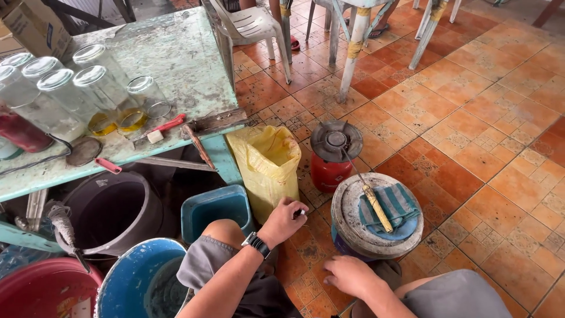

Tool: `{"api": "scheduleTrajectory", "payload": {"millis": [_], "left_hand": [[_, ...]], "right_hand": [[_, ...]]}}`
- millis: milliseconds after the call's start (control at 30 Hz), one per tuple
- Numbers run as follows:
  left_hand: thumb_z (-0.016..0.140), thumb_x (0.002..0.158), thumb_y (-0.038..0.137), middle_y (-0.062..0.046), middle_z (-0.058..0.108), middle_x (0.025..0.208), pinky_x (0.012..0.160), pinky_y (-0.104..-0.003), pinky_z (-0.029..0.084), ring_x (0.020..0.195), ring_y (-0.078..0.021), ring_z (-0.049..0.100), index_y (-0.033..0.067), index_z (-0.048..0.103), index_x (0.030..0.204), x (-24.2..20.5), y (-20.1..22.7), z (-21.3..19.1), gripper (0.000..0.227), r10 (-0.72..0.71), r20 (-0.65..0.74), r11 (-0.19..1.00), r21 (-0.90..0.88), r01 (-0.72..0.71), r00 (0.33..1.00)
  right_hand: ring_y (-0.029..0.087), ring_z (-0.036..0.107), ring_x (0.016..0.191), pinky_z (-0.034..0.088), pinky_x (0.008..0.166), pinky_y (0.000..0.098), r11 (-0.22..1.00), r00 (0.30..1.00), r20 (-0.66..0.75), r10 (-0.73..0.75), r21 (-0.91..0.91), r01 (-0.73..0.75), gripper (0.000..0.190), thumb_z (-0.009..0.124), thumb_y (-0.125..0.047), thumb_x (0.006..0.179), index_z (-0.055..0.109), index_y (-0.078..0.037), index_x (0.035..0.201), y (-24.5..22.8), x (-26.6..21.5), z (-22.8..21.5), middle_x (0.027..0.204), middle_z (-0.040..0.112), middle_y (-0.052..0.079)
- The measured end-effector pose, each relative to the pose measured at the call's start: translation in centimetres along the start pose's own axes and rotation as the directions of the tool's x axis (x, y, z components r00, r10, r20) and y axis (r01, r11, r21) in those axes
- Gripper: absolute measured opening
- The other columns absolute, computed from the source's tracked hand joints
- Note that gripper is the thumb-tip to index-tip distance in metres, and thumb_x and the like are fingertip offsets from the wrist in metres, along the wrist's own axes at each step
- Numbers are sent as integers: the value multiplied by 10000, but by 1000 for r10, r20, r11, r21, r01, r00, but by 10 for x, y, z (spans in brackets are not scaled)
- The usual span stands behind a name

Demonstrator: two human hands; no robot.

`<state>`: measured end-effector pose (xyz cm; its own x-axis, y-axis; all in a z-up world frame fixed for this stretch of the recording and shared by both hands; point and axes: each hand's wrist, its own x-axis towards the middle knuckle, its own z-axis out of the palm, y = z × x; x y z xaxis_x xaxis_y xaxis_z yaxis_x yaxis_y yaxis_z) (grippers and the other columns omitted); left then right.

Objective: Lighting a portable stove and preparing glass bottles and other equipment on a workbench.

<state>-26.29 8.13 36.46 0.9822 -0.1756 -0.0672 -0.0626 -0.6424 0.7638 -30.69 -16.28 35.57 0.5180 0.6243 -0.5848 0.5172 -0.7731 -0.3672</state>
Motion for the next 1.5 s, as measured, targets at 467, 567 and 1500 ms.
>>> {"api": "scheduleTrajectory", "payload": {"millis": [467, 567, 1500], "left_hand": [[573, 1014, 173, -133, 571, 1252, 822, -446, 569, 853, -333, 697, 111, 652, 1312, 5, 31, -72, 314, 245, -244, 969, 71, -235, 938], [596, 1021, 140, -152, 557, 1277, 788, -439, 577, 831, -311, 701, 82, 643, 1299, -1, 31, -97, 288, 277, -364, 961, 98, -259, 889], [627, 781, 78, -187, 477, 1526, 1096, -801, 143, 1471, -396, 367, 153, 403, 1595, 3, -89, -319, 847, 171, -359, 732, 669, 126, 917]], "right_hand": [[214, 611, 1131, 470, 942, 359, 996, 993, 109, 38, 81, -47, 332, 573, -393, 1048, 566, -205, 1321, -3, -13, -19, 1193, 620, 21], [235, 507, 1365, 413, 1120, 350, 993, 960, 254, 115, 6, -120, 463, 515, -463, 1073, 463, -255, 1483, -9, -6, -28, 1480, 485, 70], [298, 606, 997, 468, 792, 465, 995, 987, 123, 100, -16, -99, 187, 547, -250, 1055, 613, -122, 1175, 6, 4, -7, 1069, 599, 78]]}}
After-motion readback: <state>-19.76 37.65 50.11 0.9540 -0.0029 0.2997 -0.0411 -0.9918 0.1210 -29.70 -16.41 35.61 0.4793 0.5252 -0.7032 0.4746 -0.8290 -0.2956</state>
